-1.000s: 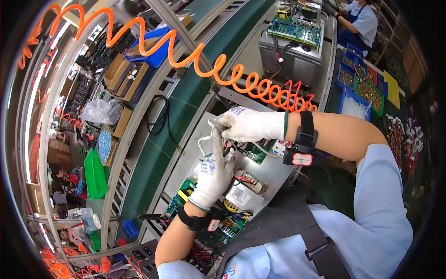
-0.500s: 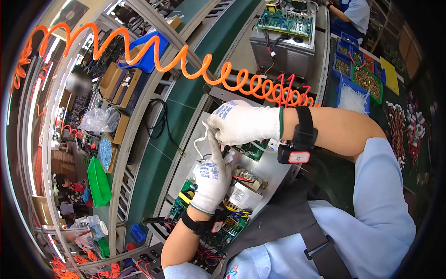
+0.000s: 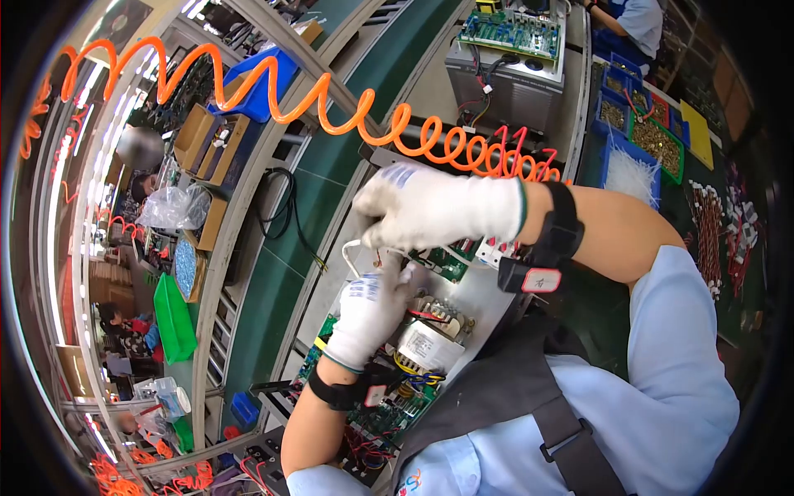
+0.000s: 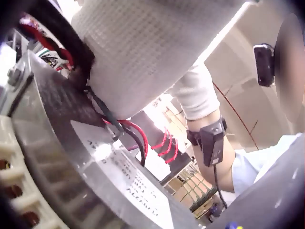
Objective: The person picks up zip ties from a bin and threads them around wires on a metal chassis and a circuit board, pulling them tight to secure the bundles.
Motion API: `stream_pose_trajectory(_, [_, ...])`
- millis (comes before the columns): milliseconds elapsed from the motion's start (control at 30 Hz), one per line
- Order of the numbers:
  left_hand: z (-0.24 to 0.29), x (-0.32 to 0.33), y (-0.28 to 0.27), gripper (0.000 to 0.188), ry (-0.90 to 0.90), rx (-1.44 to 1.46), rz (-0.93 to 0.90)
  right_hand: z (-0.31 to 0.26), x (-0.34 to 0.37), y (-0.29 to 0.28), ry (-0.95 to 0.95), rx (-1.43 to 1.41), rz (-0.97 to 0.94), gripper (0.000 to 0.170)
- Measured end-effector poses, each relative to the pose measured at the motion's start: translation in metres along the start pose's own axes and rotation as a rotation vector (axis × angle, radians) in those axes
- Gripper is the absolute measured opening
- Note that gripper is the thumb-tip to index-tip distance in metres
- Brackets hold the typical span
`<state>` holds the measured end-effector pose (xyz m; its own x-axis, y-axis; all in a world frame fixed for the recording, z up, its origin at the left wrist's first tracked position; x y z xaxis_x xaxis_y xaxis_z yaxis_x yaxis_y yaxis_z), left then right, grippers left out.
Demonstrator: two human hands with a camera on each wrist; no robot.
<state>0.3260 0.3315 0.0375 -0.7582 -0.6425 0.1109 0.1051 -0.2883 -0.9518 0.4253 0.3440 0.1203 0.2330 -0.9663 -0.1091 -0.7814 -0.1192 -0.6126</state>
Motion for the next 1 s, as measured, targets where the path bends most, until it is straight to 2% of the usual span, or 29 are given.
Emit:
stream_pose_trajectory(33, [-0.012, 0.000, 0.003, 0.030, -0.031, 0.172, -0.004, 0.003, -0.001, -0.010, -0.087, -0.094, 0.065, 0.028])
stream_pose_trajectory(67, [-0.022, -0.001, 0.003, 0.032, -0.062, 0.346, -0.006, 0.009, -0.002, -0.020, -0.079, -0.052, 0.058, 0.027])
stream_pose_trajectory(133, [-0.019, -0.002, 0.005, 0.035, -0.095, 0.551, -0.196, 0.017, 0.019, -0.031, 0.080, -0.125, -0.050, 0.025])
stream_pose_trajectory(200, [-0.017, 0.003, 0.002, 0.032, -0.298, 0.850, -0.413, 0.023, 0.032, -0.020, 0.147, 0.119, -0.193, 0.023])
stream_pose_trajectory(267, [-0.014, -0.004, 0.002, 0.025, -0.281, 0.894, -0.384, 0.019, 0.034, -0.003, -0.124, 0.454, -0.118, 0.020])
stream_pose_trajectory(333, [-0.016, -0.013, 0.009, 0.022, -0.317, 0.874, -0.373, 0.021, 0.035, 0.007, -0.084, 0.612, -0.150, 0.020])
stream_pose_trajectory(367, [-0.015, -0.020, 0.009, 0.017, -0.250, 0.840, -0.309, 0.016, 0.034, 0.010, -0.114, 0.593, -0.181, 0.021])
stream_pose_trajectory(467, [-0.025, -0.023, 0.023, 0.015, -0.297, 0.705, -0.210, 0.031, 0.018, 0.027, 0.104, 0.158, -0.287, 0.023])
stream_pose_trajectory(500, [-0.026, -0.024, 0.023, 0.017, -0.254, 0.696, -0.186, 0.036, 0.015, 0.027, 0.164, 0.104, -0.277, 0.025])
stream_pose_trajectory(600, [-0.027, -0.020, 0.027, 0.021, -0.099, 1.030, -0.136, 0.044, 0.019, 0.030, 0.392, -0.362, -0.219, 0.026])
stream_pose_trajectory(633, [-0.027, -0.018, 0.027, 0.023, -0.093, 0.891, -0.171, 0.043, 0.021, 0.037, 0.372, -0.473, -0.273, 0.029])
stream_pose_trajectory(733, [-0.026, -0.017, 0.032, 0.024, -0.022, 0.835, -0.214, 0.048, 0.025, 0.052, 0.461, -0.341, -0.386, 0.031])
stream_pose_trajectory(767, [-0.031, -0.017, 0.036, 0.024, -0.145, 0.712, -0.273, 0.048, 0.024, 0.053, 0.472, -0.342, -0.412, 0.031])
stream_pose_trajectory(867, [-0.034, -0.018, 0.033, 0.023, -0.067, 0.509, -0.100, 0.027, 0.008, 0.054, 0.099, -0.371, -0.178, 0.032])
stream_pose_trajectory(900, [-0.023, -0.017, 0.023, 0.024, 0.081, 0.421, -0.083, 0.040, 0.016, 0.070, 0.377, -0.326, -0.261, 0.032])
stream_pose_trajectory(933, [-0.026, -0.017, 0.026, 0.025, 0.041, 0.354, -0.089, 0.039, 0.014, 0.071, 0.378, -0.273, -0.252, 0.033])
stream_pose_trajectory(1000, [-0.031, -0.015, 0.031, 0.026, -0.040, 0.225, -0.096, 0.046, 0.009, 0.067, 0.404, -0.368, -0.191, 0.034])
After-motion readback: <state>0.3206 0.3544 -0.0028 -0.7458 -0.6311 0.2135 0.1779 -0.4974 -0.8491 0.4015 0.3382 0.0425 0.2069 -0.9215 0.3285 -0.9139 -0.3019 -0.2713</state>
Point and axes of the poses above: each hand's wrist, its own x-axis away from the middle knuckle, its own y-axis out of the palm, z = x × y, the point moved 9 cm from there along -x, towards the middle knuckle, and after that the axes turned 5 degrees about z, right-handed, at the moved point
